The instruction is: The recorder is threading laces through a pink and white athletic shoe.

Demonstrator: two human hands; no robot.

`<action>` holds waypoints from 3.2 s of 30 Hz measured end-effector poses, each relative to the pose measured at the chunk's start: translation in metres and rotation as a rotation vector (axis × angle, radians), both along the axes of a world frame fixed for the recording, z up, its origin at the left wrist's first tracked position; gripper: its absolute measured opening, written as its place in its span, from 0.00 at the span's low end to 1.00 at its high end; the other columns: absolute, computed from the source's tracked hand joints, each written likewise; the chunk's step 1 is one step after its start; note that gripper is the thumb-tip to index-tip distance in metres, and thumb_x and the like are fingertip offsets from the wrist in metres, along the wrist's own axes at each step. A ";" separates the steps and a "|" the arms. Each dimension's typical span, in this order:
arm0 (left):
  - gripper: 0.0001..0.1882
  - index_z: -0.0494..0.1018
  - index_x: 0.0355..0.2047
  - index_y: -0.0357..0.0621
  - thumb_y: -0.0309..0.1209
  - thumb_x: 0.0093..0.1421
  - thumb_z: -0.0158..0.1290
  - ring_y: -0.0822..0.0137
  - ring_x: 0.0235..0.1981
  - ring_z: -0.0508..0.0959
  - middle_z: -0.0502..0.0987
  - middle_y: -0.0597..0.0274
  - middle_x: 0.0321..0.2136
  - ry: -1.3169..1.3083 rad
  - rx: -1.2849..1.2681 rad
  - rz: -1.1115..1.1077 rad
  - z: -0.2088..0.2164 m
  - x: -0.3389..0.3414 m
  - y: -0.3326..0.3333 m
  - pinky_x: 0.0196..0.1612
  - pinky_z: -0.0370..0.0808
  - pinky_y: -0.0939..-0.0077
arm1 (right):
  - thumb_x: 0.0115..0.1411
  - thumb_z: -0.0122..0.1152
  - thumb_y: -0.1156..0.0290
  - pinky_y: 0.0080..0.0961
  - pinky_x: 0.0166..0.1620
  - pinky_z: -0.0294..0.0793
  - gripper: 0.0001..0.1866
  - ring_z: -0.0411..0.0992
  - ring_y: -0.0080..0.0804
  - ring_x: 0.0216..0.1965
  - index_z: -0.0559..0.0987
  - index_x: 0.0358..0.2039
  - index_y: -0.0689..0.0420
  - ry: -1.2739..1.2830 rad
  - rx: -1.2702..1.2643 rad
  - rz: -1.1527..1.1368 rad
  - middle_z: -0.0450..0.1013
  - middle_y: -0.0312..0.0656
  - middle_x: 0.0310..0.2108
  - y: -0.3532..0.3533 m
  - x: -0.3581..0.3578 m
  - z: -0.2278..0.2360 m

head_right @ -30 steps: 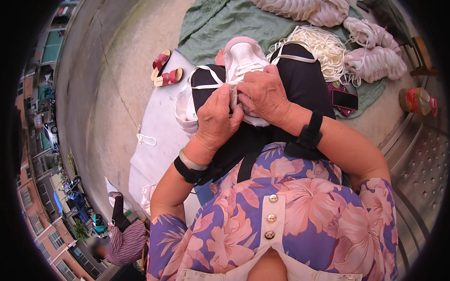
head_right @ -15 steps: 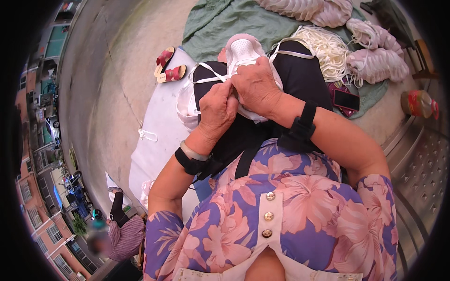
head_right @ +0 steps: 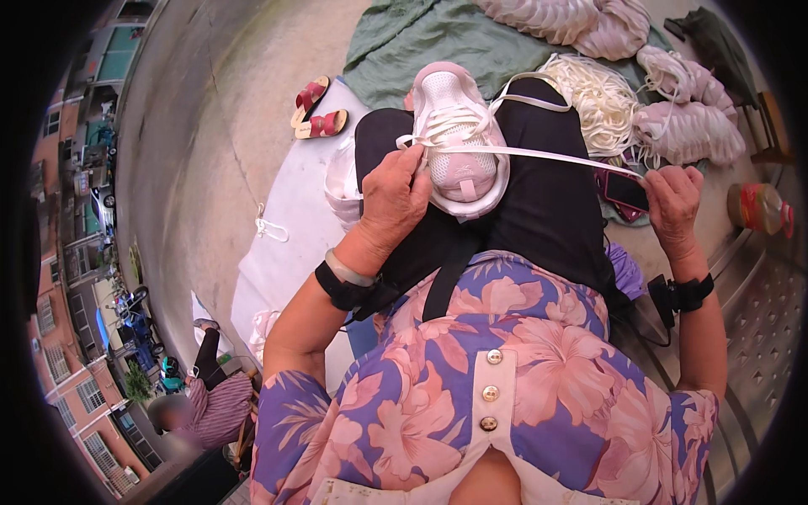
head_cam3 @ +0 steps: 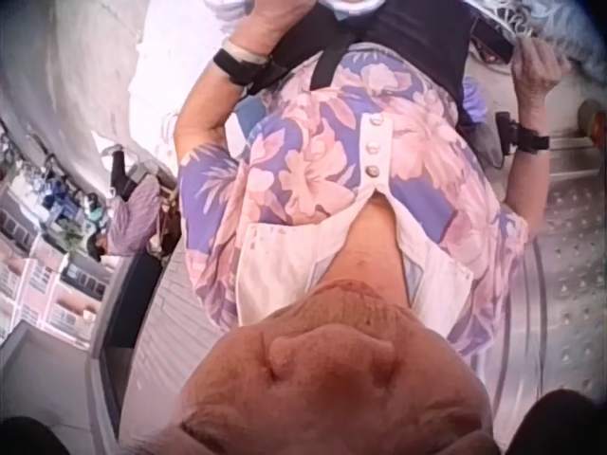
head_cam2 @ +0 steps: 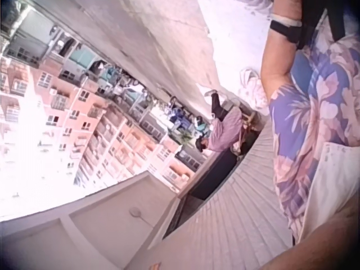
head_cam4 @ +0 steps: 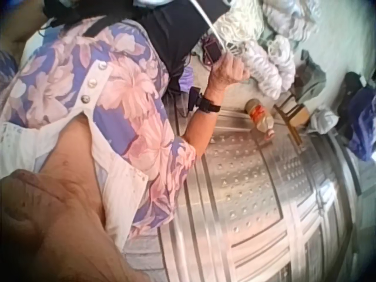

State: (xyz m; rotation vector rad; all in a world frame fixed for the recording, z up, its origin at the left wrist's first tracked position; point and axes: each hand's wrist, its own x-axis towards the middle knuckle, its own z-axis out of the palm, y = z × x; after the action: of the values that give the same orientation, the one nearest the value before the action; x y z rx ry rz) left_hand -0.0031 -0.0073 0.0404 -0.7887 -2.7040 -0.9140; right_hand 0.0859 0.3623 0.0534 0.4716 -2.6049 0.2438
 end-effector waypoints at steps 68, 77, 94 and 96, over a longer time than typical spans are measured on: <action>0.12 0.69 0.26 0.41 0.22 0.37 0.52 0.72 0.26 0.70 0.69 0.64 0.30 -0.615 0.331 0.042 0.011 -0.039 -0.004 0.34 0.69 0.80 | 0.48 0.61 0.78 0.24 0.21 0.59 0.05 0.62 0.33 0.17 0.73 0.24 0.62 -0.135 -0.215 0.175 0.63 0.40 0.16 -0.039 -0.043 0.040; 0.05 0.74 0.24 0.40 0.25 0.44 0.55 0.59 0.35 0.72 0.74 0.56 0.35 -0.060 0.089 -0.089 0.021 -0.032 0.031 0.39 0.67 0.70 | 0.43 0.64 0.67 0.31 0.30 0.71 0.25 0.71 0.42 0.29 0.68 0.42 0.58 -0.346 -0.545 0.332 0.68 0.45 0.34 -0.133 -0.074 0.008; 0.07 0.77 0.25 0.42 0.26 0.42 0.56 0.52 0.49 0.68 0.70 0.49 0.46 -0.070 0.111 -0.045 -0.006 -0.022 0.045 0.51 0.64 0.62 | 0.46 0.53 0.76 0.40 0.31 0.69 0.14 0.69 0.51 0.29 0.66 0.35 0.60 -0.382 -0.584 0.170 0.64 0.50 0.30 -0.164 -0.072 -0.030; 0.07 0.77 0.25 0.42 0.26 0.42 0.56 0.51 0.50 0.68 0.70 0.49 0.46 -0.077 0.104 -0.046 -0.007 -0.022 0.049 0.52 0.63 0.61 | 0.45 0.53 0.77 0.41 0.31 0.69 0.14 0.69 0.51 0.29 0.66 0.35 0.60 -0.377 -0.595 0.158 0.64 0.50 0.30 -0.161 -0.073 -0.032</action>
State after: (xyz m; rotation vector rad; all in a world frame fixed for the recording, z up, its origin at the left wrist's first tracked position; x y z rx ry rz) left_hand -0.0256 0.0415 0.0337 -0.8140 -2.6876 -1.1071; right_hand 0.0132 0.2011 0.0211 0.4413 -2.6589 1.2192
